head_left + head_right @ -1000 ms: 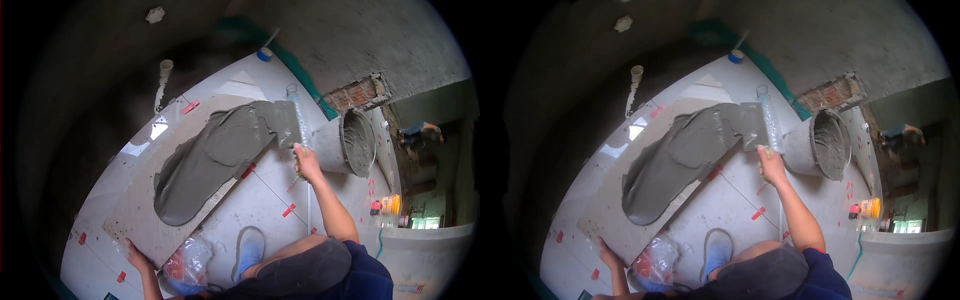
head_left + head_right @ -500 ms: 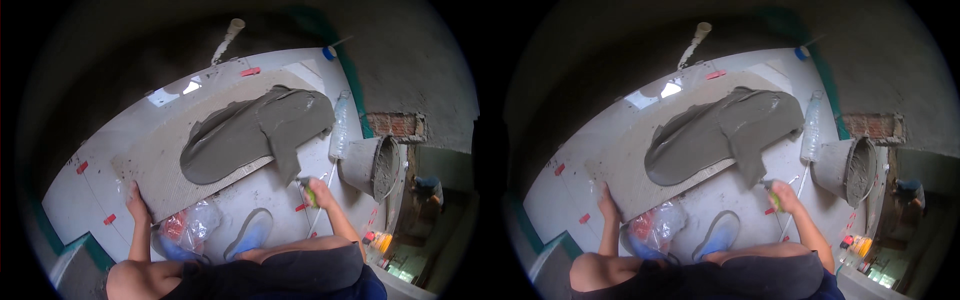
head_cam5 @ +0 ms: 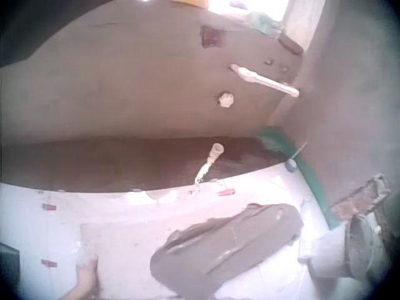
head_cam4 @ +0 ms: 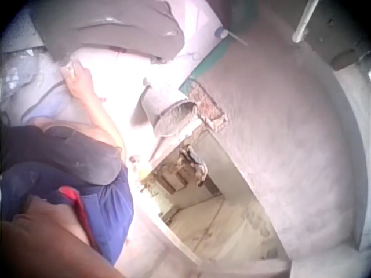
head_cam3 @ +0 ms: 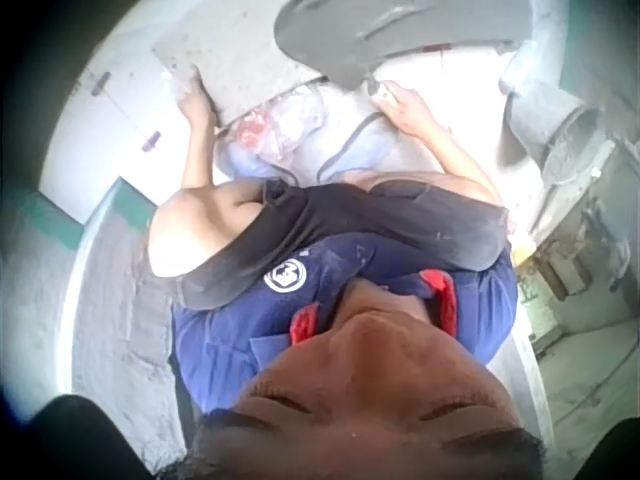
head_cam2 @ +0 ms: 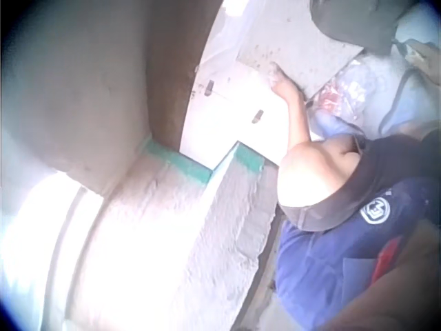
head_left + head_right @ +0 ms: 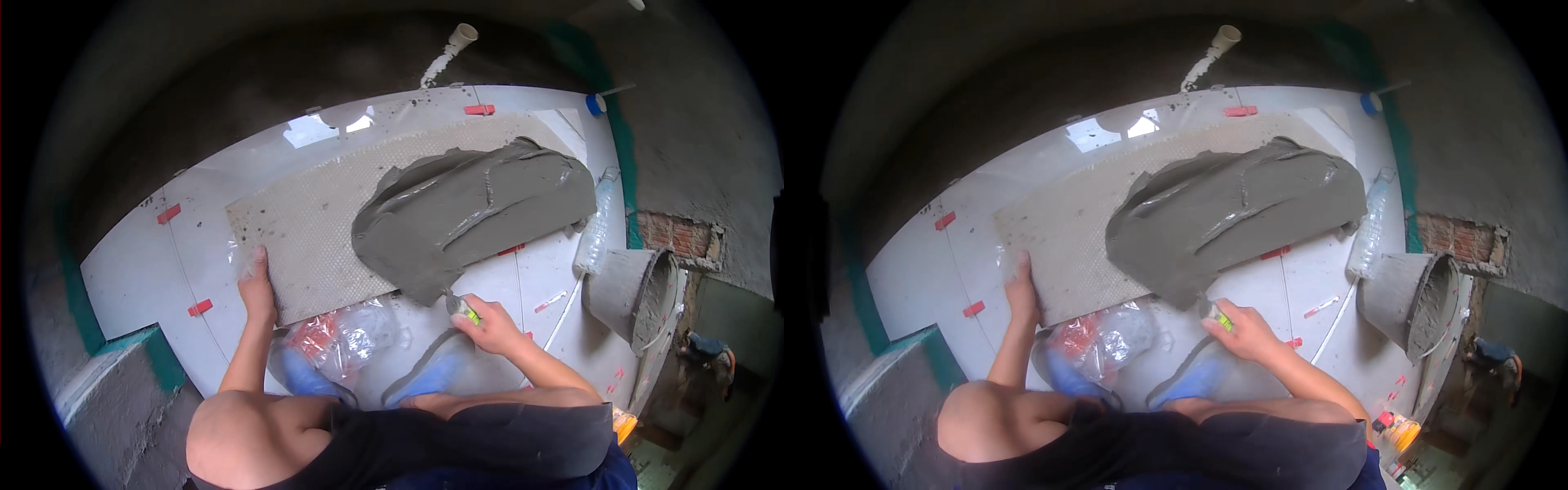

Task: The person applies mortar to the back of a floor tile with a trowel, spreads it evenly, and then places the tile onto the floor, using a mallet to tap it into place.

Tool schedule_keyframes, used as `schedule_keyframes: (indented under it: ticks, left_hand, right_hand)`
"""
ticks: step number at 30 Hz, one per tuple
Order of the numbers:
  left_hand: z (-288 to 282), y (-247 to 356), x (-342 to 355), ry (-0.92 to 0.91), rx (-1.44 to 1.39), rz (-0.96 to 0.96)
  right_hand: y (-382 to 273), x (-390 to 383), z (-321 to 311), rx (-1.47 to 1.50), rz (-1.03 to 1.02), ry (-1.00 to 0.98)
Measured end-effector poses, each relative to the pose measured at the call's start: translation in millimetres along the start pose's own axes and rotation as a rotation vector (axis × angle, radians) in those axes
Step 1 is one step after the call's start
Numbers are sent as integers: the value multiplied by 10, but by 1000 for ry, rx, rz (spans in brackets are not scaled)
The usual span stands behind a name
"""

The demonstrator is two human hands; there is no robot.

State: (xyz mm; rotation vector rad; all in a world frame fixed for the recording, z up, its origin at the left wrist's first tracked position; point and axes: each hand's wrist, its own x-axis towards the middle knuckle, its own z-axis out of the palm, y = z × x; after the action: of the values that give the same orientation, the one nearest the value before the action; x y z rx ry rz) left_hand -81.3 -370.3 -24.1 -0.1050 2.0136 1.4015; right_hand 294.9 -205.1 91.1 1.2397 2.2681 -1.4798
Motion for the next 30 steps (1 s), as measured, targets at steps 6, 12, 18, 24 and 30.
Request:
schedule_keyframes:
  ticks: [6,12,18,24,30]
  left_hand:
    - [-75,-38,20,25,13,46]
    - [-56,18,-5,4,99,20]
    - [-53,-34,44,32,26,131]
    - [-35,-32,41,-67,27,42]
    - [-92,-98,77,-28,64,87]
  right_hand:
    - [299,-456,152,-165,113,-114]
    - [135,-650,-447,-194,63,-169]
    - [-121,107,-999,-650,-106,10]
    - [102,403,-1651,-478,22,381]
    - [17,246,-1411,216,426,333]
